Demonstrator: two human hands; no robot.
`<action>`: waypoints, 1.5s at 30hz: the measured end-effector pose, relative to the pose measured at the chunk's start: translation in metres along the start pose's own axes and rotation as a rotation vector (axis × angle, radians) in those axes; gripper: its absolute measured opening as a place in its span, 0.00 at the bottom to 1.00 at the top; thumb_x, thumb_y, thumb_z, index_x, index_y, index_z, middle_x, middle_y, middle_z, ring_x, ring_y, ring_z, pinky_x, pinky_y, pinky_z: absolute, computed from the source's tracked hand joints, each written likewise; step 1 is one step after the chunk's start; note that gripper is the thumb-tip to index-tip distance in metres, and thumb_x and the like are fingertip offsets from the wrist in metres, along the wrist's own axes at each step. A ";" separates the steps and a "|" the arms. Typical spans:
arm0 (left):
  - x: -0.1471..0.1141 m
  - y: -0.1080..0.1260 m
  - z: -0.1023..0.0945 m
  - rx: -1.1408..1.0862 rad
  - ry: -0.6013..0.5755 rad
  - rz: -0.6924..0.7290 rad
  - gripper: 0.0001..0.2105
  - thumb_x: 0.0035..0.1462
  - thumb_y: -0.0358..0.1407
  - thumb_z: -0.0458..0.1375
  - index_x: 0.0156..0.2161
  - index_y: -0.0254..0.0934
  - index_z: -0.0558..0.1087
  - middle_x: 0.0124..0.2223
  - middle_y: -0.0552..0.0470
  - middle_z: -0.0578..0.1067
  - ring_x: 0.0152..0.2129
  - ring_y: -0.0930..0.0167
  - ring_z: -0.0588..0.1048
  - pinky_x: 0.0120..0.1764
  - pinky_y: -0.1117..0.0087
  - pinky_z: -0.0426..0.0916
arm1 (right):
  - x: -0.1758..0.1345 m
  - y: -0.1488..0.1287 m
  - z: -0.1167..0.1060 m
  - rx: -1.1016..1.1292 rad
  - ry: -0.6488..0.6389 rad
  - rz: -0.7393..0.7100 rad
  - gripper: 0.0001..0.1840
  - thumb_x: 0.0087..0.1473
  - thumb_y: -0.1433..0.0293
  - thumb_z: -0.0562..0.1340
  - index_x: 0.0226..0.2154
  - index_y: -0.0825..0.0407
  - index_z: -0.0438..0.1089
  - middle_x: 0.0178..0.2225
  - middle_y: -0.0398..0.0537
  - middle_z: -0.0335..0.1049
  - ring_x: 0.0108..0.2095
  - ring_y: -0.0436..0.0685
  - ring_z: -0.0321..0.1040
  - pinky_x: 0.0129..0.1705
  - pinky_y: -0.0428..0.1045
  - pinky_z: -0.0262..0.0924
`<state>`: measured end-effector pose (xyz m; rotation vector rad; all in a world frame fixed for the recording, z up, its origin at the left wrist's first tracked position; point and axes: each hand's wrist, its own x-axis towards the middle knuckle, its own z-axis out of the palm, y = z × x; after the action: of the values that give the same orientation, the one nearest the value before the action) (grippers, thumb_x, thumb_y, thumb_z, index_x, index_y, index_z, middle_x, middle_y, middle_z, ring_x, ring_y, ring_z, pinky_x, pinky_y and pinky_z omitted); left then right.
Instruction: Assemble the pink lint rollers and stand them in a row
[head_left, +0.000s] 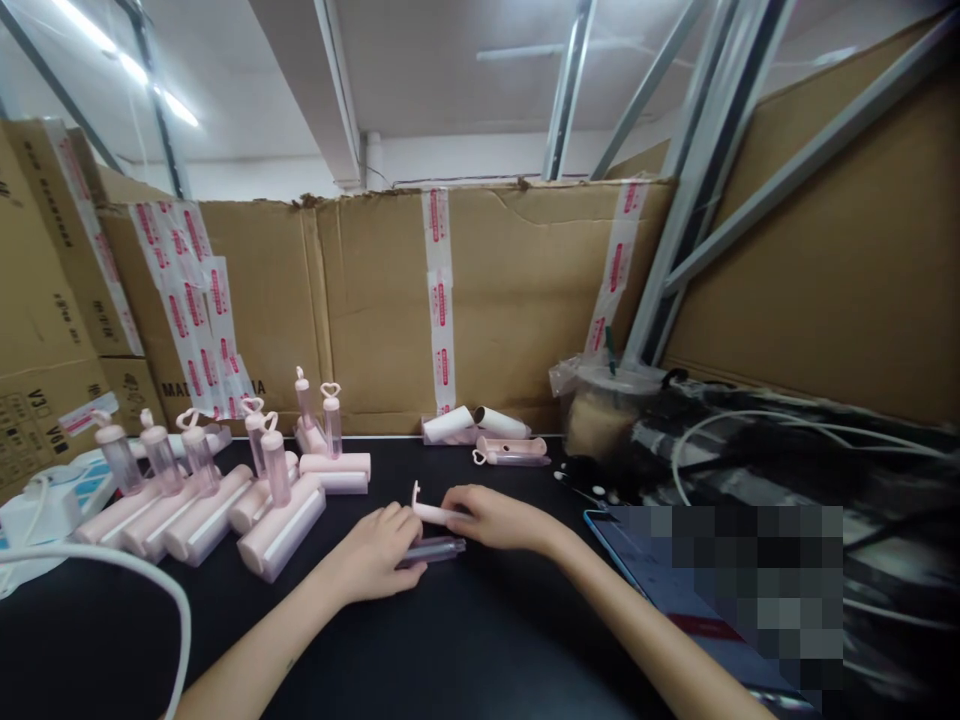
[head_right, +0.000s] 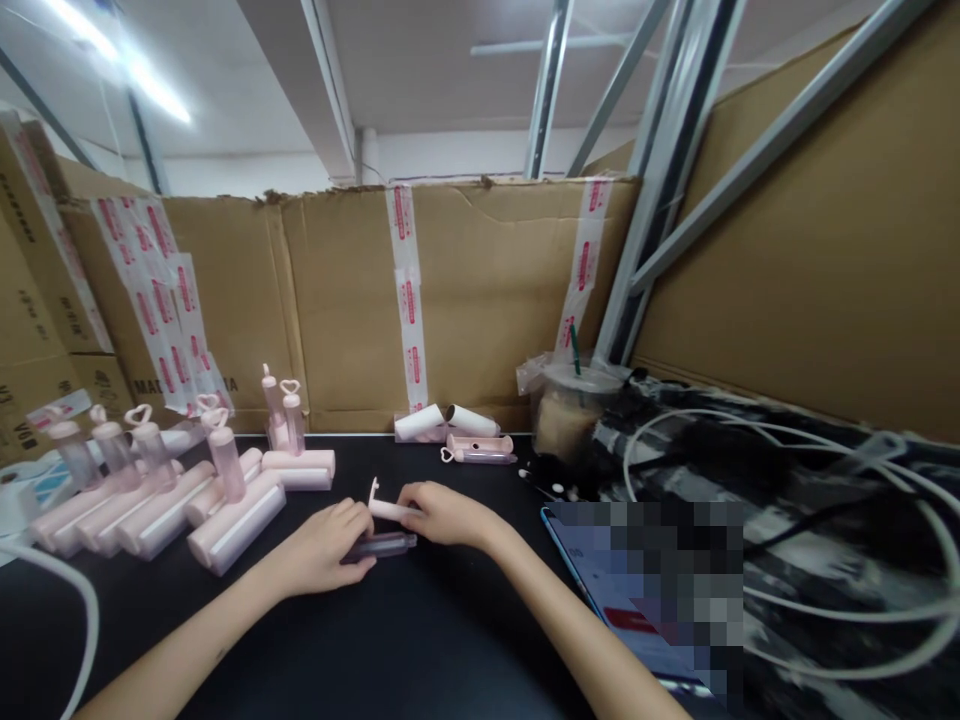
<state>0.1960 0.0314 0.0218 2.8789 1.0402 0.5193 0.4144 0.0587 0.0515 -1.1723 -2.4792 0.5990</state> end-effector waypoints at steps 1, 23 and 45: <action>0.000 -0.001 -0.001 -0.023 -0.004 -0.053 0.08 0.50 0.33 0.53 0.37 0.38 0.63 0.34 0.51 0.69 0.32 0.66 0.70 0.34 0.68 0.63 | 0.000 0.002 -0.003 0.000 0.027 0.019 0.10 0.53 0.65 0.55 0.33 0.55 0.67 0.28 0.46 0.68 0.28 0.53 0.63 0.32 0.48 0.59; -0.002 -0.006 -0.013 0.045 0.182 -0.206 0.18 0.60 0.40 0.43 0.53 0.41 0.63 0.43 0.45 0.70 0.36 0.65 0.71 0.35 0.69 0.65 | 0.005 -0.021 0.016 0.830 0.139 0.156 0.29 0.50 0.51 0.57 0.52 0.47 0.60 0.28 0.44 0.66 0.28 0.52 0.64 0.23 0.42 0.55; 0.003 0.002 -0.011 -1.088 -0.035 -0.390 0.21 0.55 0.51 0.47 0.39 0.34 0.67 0.23 0.60 0.62 0.09 0.83 0.55 0.11 0.78 0.47 | -0.003 -0.017 0.013 0.159 0.236 -0.051 0.24 0.60 0.56 0.46 0.54 0.46 0.59 0.49 0.49 0.65 0.51 0.61 0.60 0.53 0.56 0.53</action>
<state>0.1963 0.0309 0.0330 1.6916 0.8722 0.7011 0.3994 0.0439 0.0484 -1.0515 -2.2137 0.5943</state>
